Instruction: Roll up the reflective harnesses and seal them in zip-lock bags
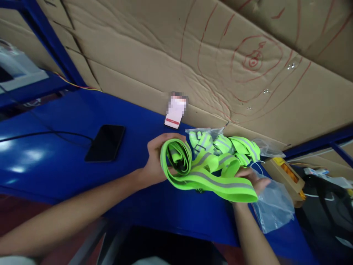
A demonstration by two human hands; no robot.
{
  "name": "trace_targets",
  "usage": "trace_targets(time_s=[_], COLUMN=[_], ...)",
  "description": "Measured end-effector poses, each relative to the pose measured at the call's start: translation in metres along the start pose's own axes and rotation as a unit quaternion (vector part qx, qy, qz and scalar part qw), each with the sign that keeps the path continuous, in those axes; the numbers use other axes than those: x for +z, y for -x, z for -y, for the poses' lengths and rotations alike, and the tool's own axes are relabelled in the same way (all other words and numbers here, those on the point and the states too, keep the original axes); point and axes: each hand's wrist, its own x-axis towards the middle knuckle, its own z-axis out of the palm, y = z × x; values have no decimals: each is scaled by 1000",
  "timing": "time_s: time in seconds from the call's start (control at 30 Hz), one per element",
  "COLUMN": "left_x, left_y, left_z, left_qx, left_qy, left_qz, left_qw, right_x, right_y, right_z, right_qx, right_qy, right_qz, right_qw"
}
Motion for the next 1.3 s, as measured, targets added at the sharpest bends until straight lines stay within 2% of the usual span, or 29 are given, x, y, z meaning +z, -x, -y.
trace_targets(time_s=[0.1, 0.17, 0.23, 0.27, 0.33, 0.4, 0.47, 0.6, 0.7, 0.8, 0.93, 1.13, 1.2, 1.3], left_x=[4, 6, 8, 9, 9, 10, 11, 17, 22, 23, 19, 22, 25, 27], left_y=[7, 14, 19, 21, 23, 24, 25, 34, 42, 43, 36, 29, 30, 33], left_z=[-6, -8, -10, -11, -13, -13, -11, -3, -3, -7, -12, -16, -21, -27], left_qx=[-70, -95, -92, -87, -84, -98, -106, -114, -180, -241, -301, -363, -388, -434], left_qy=[31, 58, 81, 85, 76, 55, 51, 115, 157, 127, 96, 160, 177, 196], left_qz=[40, 77, 115, 133, 158, 172, 171, 146, 132, 142, 198, 240, 247, 245], left_qw=[996, 991, 986, 984, 981, 979, 978, 976, 962, 952, 928, 886, 870, 844], right_x=[0, 3, 7, 10, 16, 23, 31, 38, 39, 46, 60, 63, 61, 59], right_y=[-14, -20, -20, -18, -9, 0, 7, 9, 11, 17, 26, 27, 24, 19], right_z=[12, 19, 23, 25, 28, 29, 28, 25, 24, 22, 18, 20, 20, 20], right_qx=[22, 26, 11, -7, -62, -109, -132, -188, -240, -267, -207, -60, -44, -56], right_qy=[-111, -168, -186, -181, -181, -184, -188, -168, -89, -42, -42, -82, -104, -112], right_qz=[-196, -252, -222, -169, -18, 117, 154, 120, 110, 98, 56, -51, -54, -50], right_qw=[974, 953, 957, 969, 981, 970, 961, 960, 961, 958, 976, 993, 992, 991])
